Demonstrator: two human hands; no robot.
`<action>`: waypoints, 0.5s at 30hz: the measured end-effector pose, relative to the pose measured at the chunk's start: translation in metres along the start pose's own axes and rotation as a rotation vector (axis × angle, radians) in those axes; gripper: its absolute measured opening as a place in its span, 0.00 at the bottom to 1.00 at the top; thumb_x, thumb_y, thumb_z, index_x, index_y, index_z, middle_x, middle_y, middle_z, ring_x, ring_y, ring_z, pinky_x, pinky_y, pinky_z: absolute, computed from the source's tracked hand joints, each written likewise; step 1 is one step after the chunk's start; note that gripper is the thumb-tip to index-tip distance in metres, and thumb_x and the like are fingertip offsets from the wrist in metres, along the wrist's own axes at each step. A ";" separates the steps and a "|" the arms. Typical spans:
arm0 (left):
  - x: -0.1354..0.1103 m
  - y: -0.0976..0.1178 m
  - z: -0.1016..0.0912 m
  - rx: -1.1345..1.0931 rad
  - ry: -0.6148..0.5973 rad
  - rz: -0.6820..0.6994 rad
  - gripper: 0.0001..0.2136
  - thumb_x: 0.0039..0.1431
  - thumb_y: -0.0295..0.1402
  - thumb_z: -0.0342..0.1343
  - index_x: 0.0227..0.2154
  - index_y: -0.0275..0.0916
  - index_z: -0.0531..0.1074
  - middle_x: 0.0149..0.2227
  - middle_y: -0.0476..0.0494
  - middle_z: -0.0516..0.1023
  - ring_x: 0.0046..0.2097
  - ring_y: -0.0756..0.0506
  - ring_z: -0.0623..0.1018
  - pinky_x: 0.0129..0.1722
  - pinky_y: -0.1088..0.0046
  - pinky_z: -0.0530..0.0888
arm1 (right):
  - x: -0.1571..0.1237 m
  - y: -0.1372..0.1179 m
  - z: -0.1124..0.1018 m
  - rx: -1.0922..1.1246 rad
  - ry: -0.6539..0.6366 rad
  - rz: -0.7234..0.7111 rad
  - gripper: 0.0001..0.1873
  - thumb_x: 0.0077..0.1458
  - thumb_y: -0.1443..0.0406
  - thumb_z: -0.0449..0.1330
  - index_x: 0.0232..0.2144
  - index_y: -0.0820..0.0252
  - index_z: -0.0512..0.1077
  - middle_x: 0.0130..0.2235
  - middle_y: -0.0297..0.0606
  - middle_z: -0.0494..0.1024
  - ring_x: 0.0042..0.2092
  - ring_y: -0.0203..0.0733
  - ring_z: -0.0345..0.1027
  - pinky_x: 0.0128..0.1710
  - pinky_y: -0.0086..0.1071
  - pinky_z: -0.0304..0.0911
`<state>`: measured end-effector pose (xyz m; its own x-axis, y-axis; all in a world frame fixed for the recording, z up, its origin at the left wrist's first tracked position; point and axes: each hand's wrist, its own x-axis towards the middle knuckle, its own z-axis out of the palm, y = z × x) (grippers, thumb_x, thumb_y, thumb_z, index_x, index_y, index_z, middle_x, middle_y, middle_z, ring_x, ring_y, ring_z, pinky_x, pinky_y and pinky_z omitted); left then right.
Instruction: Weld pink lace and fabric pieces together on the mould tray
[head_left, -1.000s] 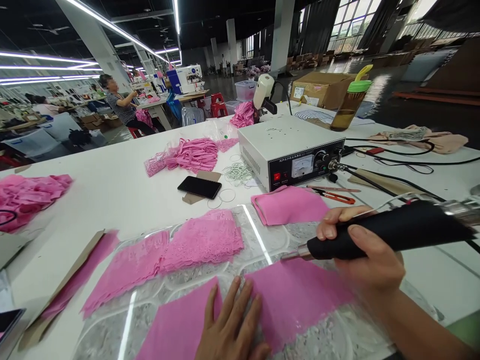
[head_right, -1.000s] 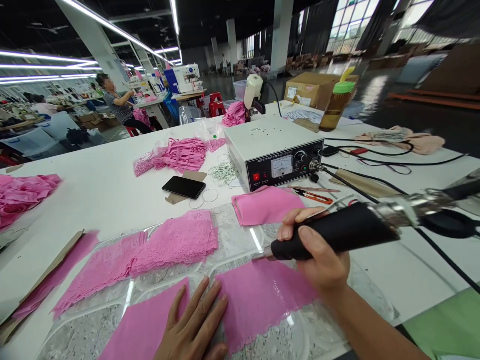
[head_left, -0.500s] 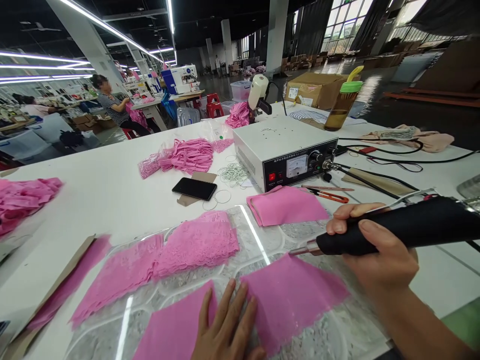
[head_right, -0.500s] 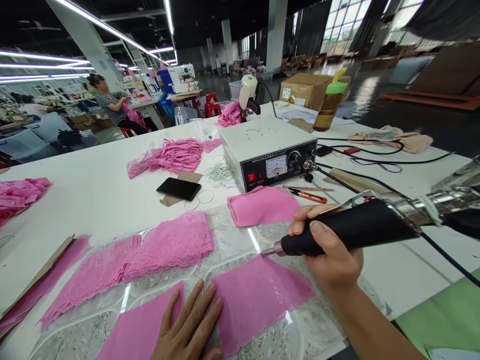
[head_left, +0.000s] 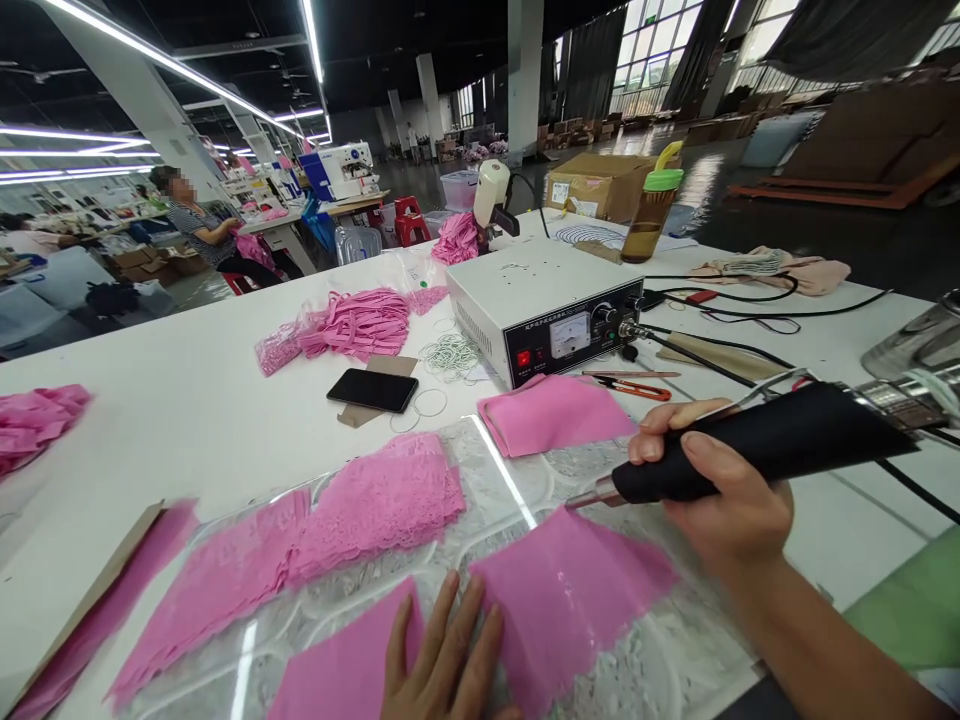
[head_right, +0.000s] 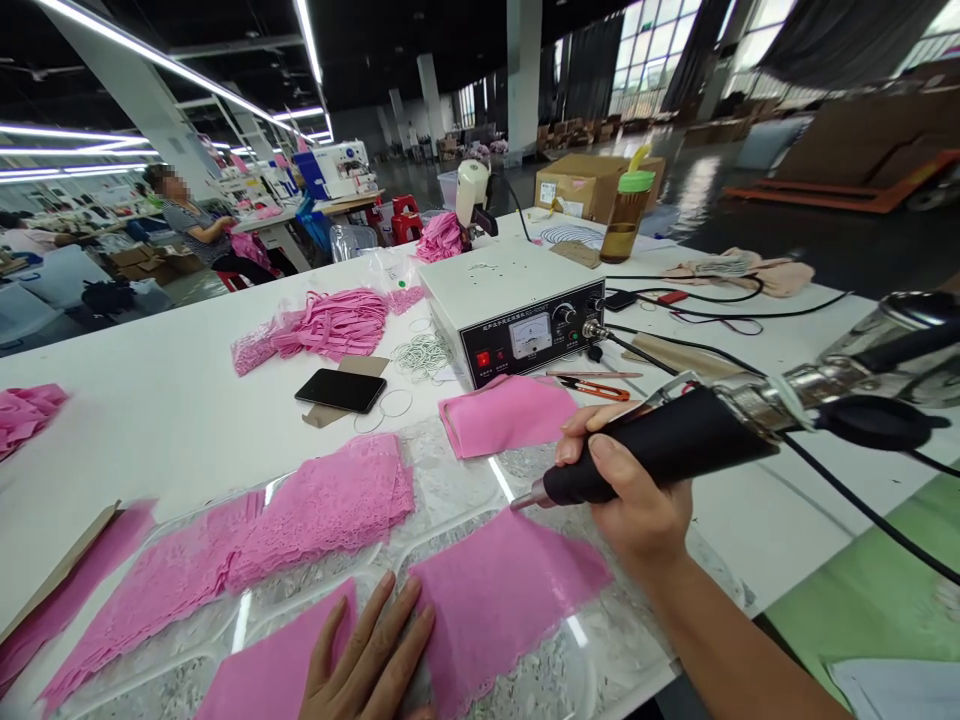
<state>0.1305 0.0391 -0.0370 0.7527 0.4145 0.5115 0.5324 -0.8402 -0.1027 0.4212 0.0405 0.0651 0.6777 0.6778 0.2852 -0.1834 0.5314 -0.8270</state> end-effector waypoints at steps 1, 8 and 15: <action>-0.001 0.000 0.001 0.000 0.002 -0.006 0.21 0.69 0.42 0.47 0.61 0.44 0.63 0.62 0.40 0.66 0.67 0.41 0.57 0.67 0.54 0.46 | 0.000 -0.002 -0.002 0.006 0.010 -0.002 0.04 0.43 0.64 0.64 0.25 0.57 0.72 0.28 0.34 0.69 0.25 0.37 0.62 0.23 0.33 0.66; -0.002 -0.002 0.000 -0.013 -0.005 -0.013 0.21 0.69 0.42 0.47 0.61 0.44 0.63 0.61 0.41 0.68 0.67 0.42 0.57 0.67 0.55 0.46 | -0.001 -0.009 -0.019 0.006 0.018 -0.002 0.04 0.42 0.64 0.64 0.25 0.56 0.73 0.28 0.34 0.70 0.24 0.37 0.63 0.24 0.34 0.66; -0.001 -0.005 -0.001 -0.010 -0.004 0.006 0.20 0.70 0.40 0.46 0.61 0.43 0.64 0.60 0.41 0.69 0.67 0.42 0.57 0.67 0.55 0.46 | -0.003 -0.007 -0.017 0.005 -0.019 -0.028 0.05 0.43 0.63 0.65 0.25 0.56 0.73 0.27 0.34 0.71 0.24 0.37 0.63 0.23 0.33 0.65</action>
<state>0.1268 0.0422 -0.0358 0.7574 0.4105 0.5077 0.5240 -0.8461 -0.0976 0.4332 0.0265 0.0614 0.6690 0.6720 0.3177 -0.1676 0.5528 -0.8162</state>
